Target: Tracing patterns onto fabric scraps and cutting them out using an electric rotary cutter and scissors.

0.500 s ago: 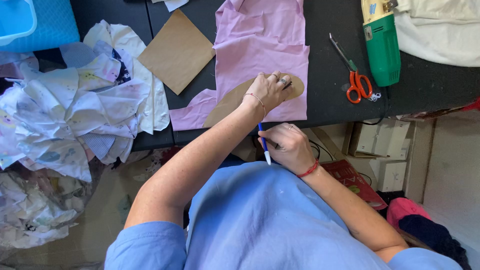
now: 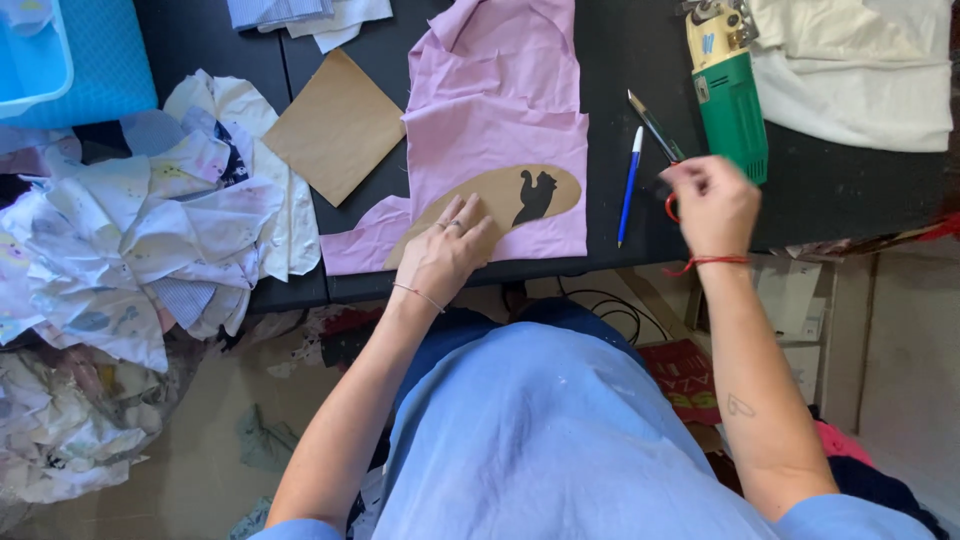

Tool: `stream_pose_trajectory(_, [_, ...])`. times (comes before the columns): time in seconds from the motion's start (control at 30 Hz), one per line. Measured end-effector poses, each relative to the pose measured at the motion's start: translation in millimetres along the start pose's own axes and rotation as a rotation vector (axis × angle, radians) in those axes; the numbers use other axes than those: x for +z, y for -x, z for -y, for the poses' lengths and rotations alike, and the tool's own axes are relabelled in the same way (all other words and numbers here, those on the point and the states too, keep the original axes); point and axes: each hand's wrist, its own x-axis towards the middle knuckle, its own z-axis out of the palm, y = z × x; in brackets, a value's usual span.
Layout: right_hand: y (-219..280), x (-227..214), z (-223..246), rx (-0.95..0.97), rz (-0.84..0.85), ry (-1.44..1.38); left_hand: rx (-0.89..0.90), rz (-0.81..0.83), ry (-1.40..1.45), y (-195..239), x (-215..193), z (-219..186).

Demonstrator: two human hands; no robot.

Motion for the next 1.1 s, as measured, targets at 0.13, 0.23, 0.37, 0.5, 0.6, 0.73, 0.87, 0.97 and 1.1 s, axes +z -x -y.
stream_pose_trajectory(0.13, [-43.7, -29.4, -22.4, -0.201, -0.25, 0.123, 0.041, -0.32, 0.041, 7.0, -31.0, -6.5])
stream_pose_trajectory(0.23, [-70.1, -21.3, -38.0, 0.066, 0.112, 0.144, 0.002, -0.603, -0.323, -2.4, -69.4, -7.0])
stream_pose_trajectory(0.37, [-78.2, -2.2, -42.3, 0.037, 0.04, 0.14, 0.079, -1.0, -0.369, -21.2, -136.5, 2.8])
stream_pose_trajectory(0.5, [-64.8, -4.5, -49.3, -0.115, -0.159, 0.145, 0.144, -0.884, -0.454, -49.0, -151.8, 53.8])
stream_pose_trajectory(0.6, [-18.9, -30.3, -20.7, 0.221, -0.064, 0.004, 0.104, -0.486, -0.371, -71.0, -130.6, 93.7])
stream_pose_trajectory(0.73, [60.8, -43.7, 77.9, 0.791, 0.042, -0.855, 0.346, -0.584, -0.157, -49.2, -114.4, 104.6])
stream_pose_trajectory(0.87, [125.9, -8.8, 183.9, 0.976, 0.154, -0.949, 0.439, -0.472, 0.082, 16.1, -100.0, 120.0])
stream_pose_trajectory(0.97, [157.8, 39.0, 256.8, 1.144, 0.203, -0.801, 0.454, -0.385, 0.152, 50.1, -67.8, 150.2])
stream_pose_trajectory(1.1, [157.1, 57.7, 330.9, 1.27, 0.474, -0.439, 0.5, -0.297, 0.232, 70.3, -46.7, 171.6])
